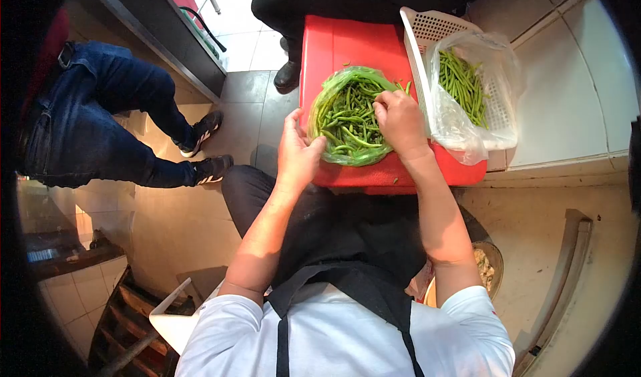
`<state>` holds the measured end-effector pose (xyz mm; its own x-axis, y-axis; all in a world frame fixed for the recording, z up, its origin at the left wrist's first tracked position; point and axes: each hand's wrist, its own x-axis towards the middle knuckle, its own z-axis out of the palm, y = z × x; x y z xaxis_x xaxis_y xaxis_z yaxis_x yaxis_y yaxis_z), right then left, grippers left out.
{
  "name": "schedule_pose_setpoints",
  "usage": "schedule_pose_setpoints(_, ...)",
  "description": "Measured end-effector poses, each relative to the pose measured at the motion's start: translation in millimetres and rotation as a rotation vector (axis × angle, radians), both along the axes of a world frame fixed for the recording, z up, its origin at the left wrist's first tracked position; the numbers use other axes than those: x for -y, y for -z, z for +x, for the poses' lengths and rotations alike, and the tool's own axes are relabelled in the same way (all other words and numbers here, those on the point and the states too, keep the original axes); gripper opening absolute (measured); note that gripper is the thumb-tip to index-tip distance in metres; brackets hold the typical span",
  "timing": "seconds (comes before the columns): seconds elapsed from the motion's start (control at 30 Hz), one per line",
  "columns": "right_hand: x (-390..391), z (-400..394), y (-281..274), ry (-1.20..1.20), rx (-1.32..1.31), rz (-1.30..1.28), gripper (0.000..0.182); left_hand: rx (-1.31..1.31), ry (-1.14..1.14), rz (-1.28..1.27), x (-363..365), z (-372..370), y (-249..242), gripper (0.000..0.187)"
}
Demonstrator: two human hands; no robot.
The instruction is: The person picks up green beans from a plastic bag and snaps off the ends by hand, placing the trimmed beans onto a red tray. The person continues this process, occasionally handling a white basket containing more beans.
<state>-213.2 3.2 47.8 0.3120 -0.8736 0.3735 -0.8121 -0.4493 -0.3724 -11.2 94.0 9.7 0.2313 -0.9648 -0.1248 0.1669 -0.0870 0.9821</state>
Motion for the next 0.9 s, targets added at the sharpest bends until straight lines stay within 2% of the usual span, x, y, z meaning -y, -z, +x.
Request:
schedule_pose_setpoints(0.17, -15.7, 1.1, -13.0, -0.006, 0.081, 0.043, 0.013, 0.025, 0.028, 0.02, 4.3, 1.4, -0.8, 0.071)
schedule_pose_setpoints(0.27, -23.8, 0.3, -13.3, -0.056, 0.107, 0.039, 0.013, 0.155, 0.035, 0.049, 10.0, 4.7, 3.6, 0.07)
schedule_pose_setpoints(0.37, -37.8, 3.1, -23.4, -0.131, 0.101, 0.197, 0.014, 0.191, 0.028, 0.011, 17.5, 5.3, 7.2, 0.07)
schedule_pose_setpoints(0.47, -48.6, 7.4, -15.4, -0.219, -0.107, 0.171, 0.017, 0.104, 0.034, 0.018, 22.5, 0.6, -1.0, 0.068)
schedule_pose_setpoints(0.57, -40.5, 3.1, 1.3, -0.159, -0.11, 0.11, 0.018, -0.054, 0.032, 0.027, 25.3, -3.7, -10.7, 0.06)
schedule_pose_setpoints(0.67, -28.7, -10.7, -0.2, -0.116, 0.031, 0.038, 0.016, 0.0, 0.051, 0.086, 26.8, 5.6, -9.4, 0.061)
schedule_pose_setpoints(0.77, -32.6, -17.9, -21.7, -0.06, 0.289, 0.286, 0.013, -0.041, 0.049, 0.052, 27.5, 9.2, -8.2, 0.064)
schedule_pose_setpoints(0.8, -37.5, -19.9, -30.4, -0.041, 0.371, 0.44, 0.016, -0.022, 0.041, 0.046, 27.7, 10.7, -7.3, 0.055)
schedule_pose_setpoints(0.9, -43.7, -24.9, -32.6, -0.069, 0.672, 0.665, 0.02, 0.593, -0.059, 0.035, 22.9, 15.5, -12.9, 0.037)
